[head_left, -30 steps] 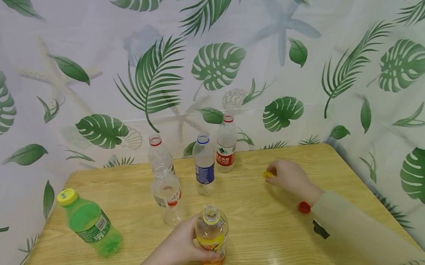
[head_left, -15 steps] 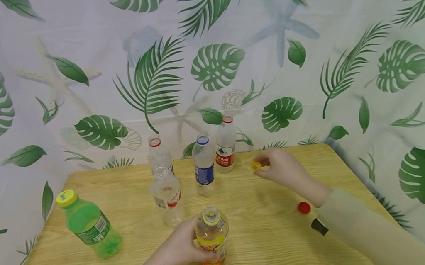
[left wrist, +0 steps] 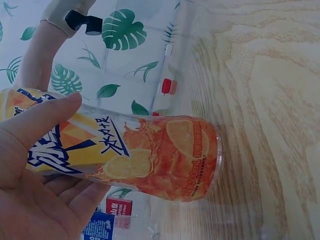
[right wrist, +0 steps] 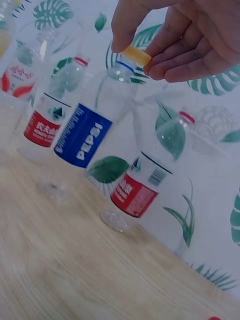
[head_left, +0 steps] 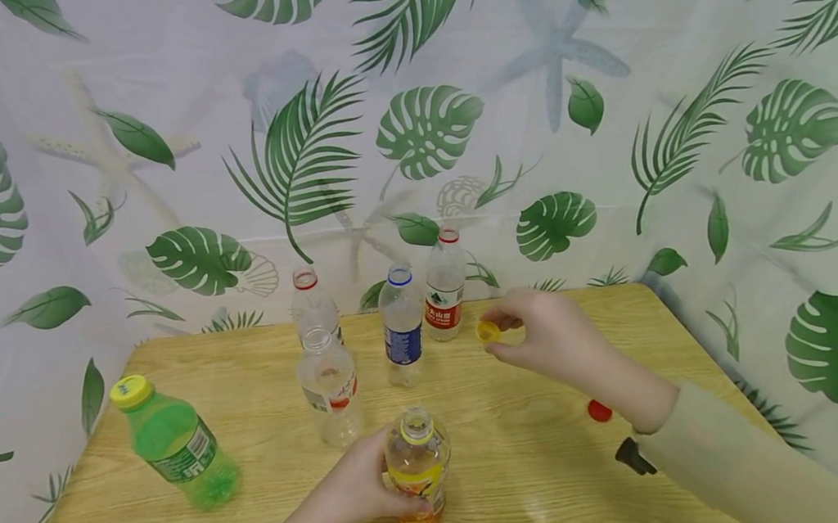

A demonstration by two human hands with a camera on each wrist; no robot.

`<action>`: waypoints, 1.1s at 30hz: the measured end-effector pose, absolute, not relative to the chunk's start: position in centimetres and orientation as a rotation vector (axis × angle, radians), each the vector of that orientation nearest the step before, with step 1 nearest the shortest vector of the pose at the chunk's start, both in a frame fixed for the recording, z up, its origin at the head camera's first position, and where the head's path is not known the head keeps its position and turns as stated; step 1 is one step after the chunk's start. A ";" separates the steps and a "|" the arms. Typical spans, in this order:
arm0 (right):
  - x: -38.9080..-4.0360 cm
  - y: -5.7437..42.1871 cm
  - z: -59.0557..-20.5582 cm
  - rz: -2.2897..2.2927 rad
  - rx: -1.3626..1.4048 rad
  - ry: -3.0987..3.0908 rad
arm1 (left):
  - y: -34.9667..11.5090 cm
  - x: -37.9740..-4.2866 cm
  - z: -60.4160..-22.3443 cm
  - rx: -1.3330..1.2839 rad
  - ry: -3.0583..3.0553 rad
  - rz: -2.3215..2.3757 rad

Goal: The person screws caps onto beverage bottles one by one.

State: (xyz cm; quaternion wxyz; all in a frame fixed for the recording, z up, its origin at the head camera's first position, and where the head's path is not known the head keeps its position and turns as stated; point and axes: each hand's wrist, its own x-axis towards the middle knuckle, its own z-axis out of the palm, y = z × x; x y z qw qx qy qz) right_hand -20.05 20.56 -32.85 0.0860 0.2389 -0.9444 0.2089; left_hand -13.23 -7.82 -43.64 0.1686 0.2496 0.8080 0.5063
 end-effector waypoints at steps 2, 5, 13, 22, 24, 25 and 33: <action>-19.4 20.2 -32.5 0.603 0.756 -2.791 | -7.8 -13.2 -43.6 0.714 2.315 1.430; -18.6 19.6 -32.2 0.576 0.834 -2.743 | -7.8 -13.2 -43.6 0.720 2.334 1.420; -16.6 18.2 -31.9 0.549 1.005 -2.661 | -7.8 -13.2 -43.6 0.725 2.335 1.420; -15.0 17.2 -31.7 0.519 1.127 -2.631 | -7.8 -13.1 -43.7 0.726 2.338 1.422; -14.7 17.0 -31.6 0.511 1.154 -2.611 | -7.8 -13.1 -43.7 0.721 2.329 1.428; -14.6 16.9 -31.6 0.506 1.161 -2.610 | -7.8 -13.1 -43.7 0.719 2.327 1.430; -14.0 16.3 -31.4 0.439 1.206 -2.599 | -7.7 -13.1 -43.8 0.710 2.328 1.435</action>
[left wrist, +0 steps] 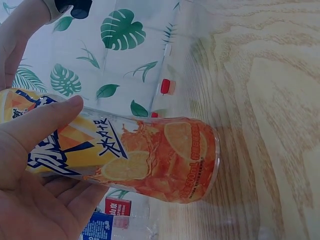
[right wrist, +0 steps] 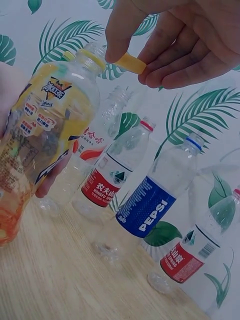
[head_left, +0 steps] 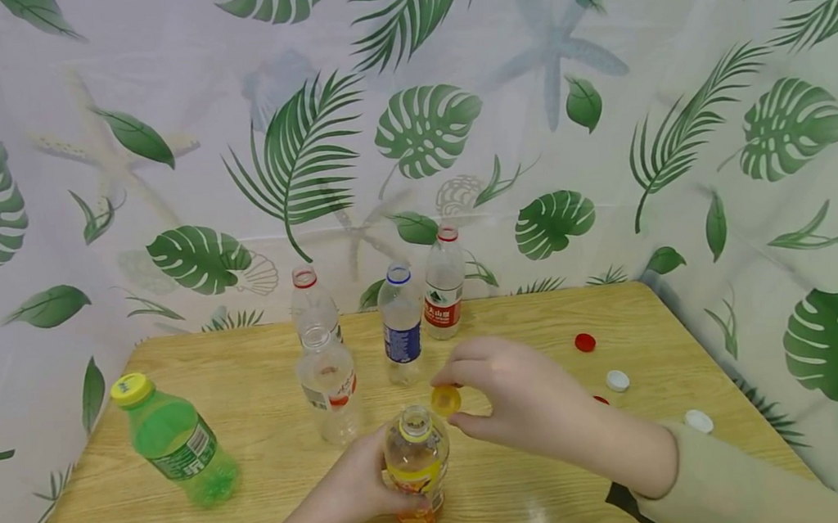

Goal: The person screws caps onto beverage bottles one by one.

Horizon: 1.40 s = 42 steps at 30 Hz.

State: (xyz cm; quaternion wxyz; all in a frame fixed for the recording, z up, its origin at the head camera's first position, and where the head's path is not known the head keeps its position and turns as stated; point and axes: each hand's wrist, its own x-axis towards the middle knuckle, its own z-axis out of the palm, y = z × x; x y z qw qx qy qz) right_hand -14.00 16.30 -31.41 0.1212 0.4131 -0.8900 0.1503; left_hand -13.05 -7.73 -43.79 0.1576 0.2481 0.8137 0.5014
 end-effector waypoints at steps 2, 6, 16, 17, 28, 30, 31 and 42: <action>-13.9 16.2 -31.4 0.422 1.217 -2.584 | -7.7 -13.1 -43.8 0.711 2.330 1.433; -13.7 16.1 -31.2 0.371 1.229 -2.553 | -7.8 -13.1 -43.8 0.720 2.340 1.427; -13.5 15.6 -31.3 0.288 1.239 -2.554 | -7.8 -13.1 -43.8 0.709 2.309 1.446; -13.4 15.6 -31.2 0.284 1.240 -2.558 | -7.8 -13.1 -43.8 0.707 2.304 1.448; -13.3 15.4 -30.9 0.281 1.257 -2.548 | -7.8 -13.0 -43.8 0.694 2.307 1.442; -13.3 15.3 -30.8 0.284 1.261 -2.539 | -7.8 -13.0 -43.9 0.689 2.303 1.444; -13.3 15.3 -30.7 0.287 1.263 -2.533 | -7.8 -13.0 -43.9 0.687 2.302 1.446; -13.4 14.5 -30.6 0.384 1.330 -2.494 | -7.9 -13.0 -44.0 0.735 2.304 1.456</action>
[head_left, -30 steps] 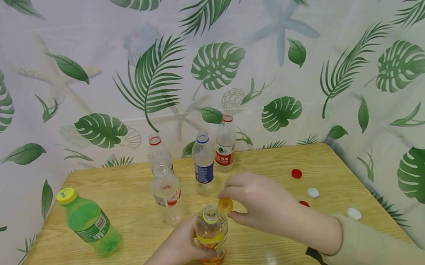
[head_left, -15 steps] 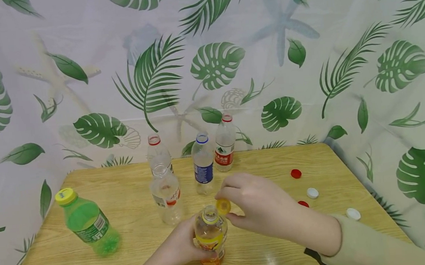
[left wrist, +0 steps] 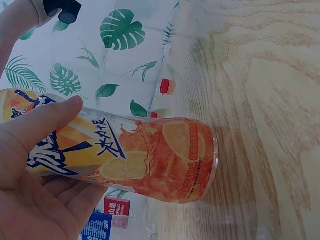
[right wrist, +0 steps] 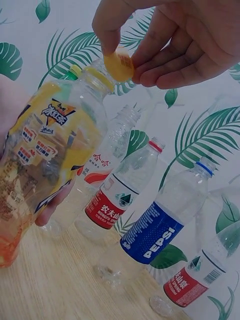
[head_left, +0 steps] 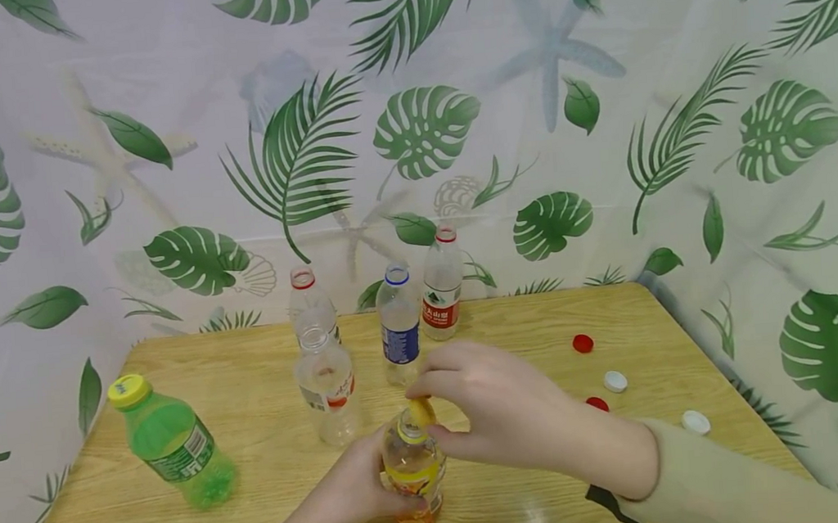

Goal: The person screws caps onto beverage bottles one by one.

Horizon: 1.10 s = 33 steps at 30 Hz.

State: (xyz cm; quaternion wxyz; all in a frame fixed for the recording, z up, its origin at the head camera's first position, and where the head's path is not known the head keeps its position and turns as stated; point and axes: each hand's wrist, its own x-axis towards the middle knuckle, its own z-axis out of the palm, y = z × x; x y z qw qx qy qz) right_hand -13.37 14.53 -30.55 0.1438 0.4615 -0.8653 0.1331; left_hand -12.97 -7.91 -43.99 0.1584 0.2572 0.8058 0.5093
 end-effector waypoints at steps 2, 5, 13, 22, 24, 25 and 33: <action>-13.4 14.3 -30.6 0.399 1.341 -2.509 | -7.9 -12.9 -44.0 0.741 2.300 1.460; -13.5 14.0 -30.6 0.419 1.360 -2.530 | -7.9 -12.9 -44.0 0.744 2.293 1.465; -14.0 13.8 -30.4 0.440 1.436 -2.522 | -7.9 -13.0 -44.1 0.755 2.301 1.462; -14.6 13.9 -30.0 0.406 1.545 -2.473 | -8.0 -13.0 -44.1 0.735 2.322 1.428; -14.7 13.8 -29.9 0.393 1.566 -2.467 | -8.0 -13.1 -44.1 0.735 2.329 1.420; -14.7 13.8 -29.8 0.384 1.576 -2.465 | -8.0 -13.1 -44.1 0.736 2.332 1.416; -15.1 13.6 -29.2 0.315 1.724 -2.474 | -7.8 -13.2 -44.1 0.721 2.331 1.399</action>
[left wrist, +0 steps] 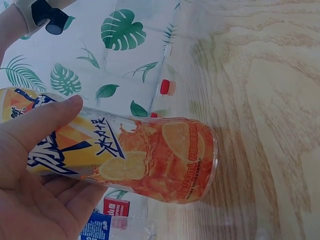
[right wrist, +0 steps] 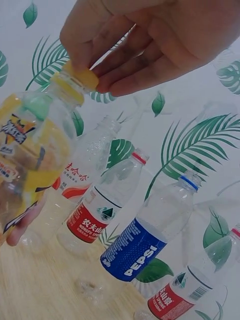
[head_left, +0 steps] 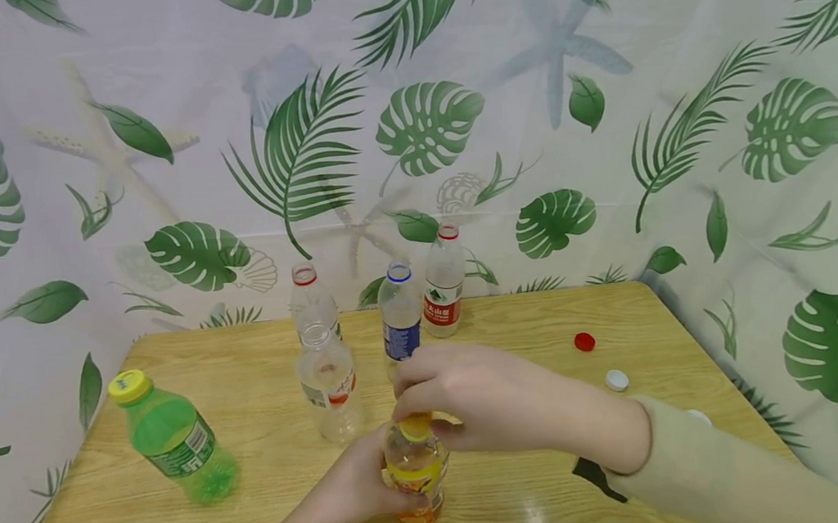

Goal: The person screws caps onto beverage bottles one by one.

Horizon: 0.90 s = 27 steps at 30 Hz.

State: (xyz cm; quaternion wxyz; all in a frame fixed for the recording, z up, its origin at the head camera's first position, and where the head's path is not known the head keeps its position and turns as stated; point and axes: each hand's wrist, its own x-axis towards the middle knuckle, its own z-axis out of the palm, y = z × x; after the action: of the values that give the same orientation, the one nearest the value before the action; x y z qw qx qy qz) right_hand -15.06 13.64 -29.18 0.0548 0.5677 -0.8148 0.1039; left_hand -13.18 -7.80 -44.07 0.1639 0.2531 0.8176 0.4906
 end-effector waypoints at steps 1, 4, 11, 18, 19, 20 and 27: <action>-15.2 13.6 -29.1 0.315 1.735 -2.486 | -7.8 -13.2 -44.0 0.719 2.327 1.398; -15.5 13.7 -28.8 0.342 1.772 -2.517 | -7.8 -13.2 -43.9 0.712 2.307 1.403; -16.2 13.8 -28.3 0.400 1.847 -2.548 | -7.8 -13.3 -43.8 0.704 2.273 1.418; -16.4 13.5 -27.9 0.347 1.854 -2.601 | -7.9 -13.2 -43.8 0.721 2.296 1.401; -16.3 13.4 -27.9 0.308 1.841 -2.607 | -7.9 -13.2 -43.8 0.725 2.309 1.393; -16.2 13.3 -27.8 0.269 1.825 -2.614 | -7.9 -13.2 -43.7 0.727 2.319 1.385; -15.7 12.7 -28.1 0.123 1.640 -2.679 | -7.8 -13.2 -43.8 0.724 2.335 1.374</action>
State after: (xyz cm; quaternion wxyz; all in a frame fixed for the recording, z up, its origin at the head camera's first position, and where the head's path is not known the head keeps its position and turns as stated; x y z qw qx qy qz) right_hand -15.65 12.73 -28.05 -0.0007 0.5218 -0.8522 0.0391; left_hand -13.20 -7.80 -43.76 0.1678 0.2546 0.8209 0.4829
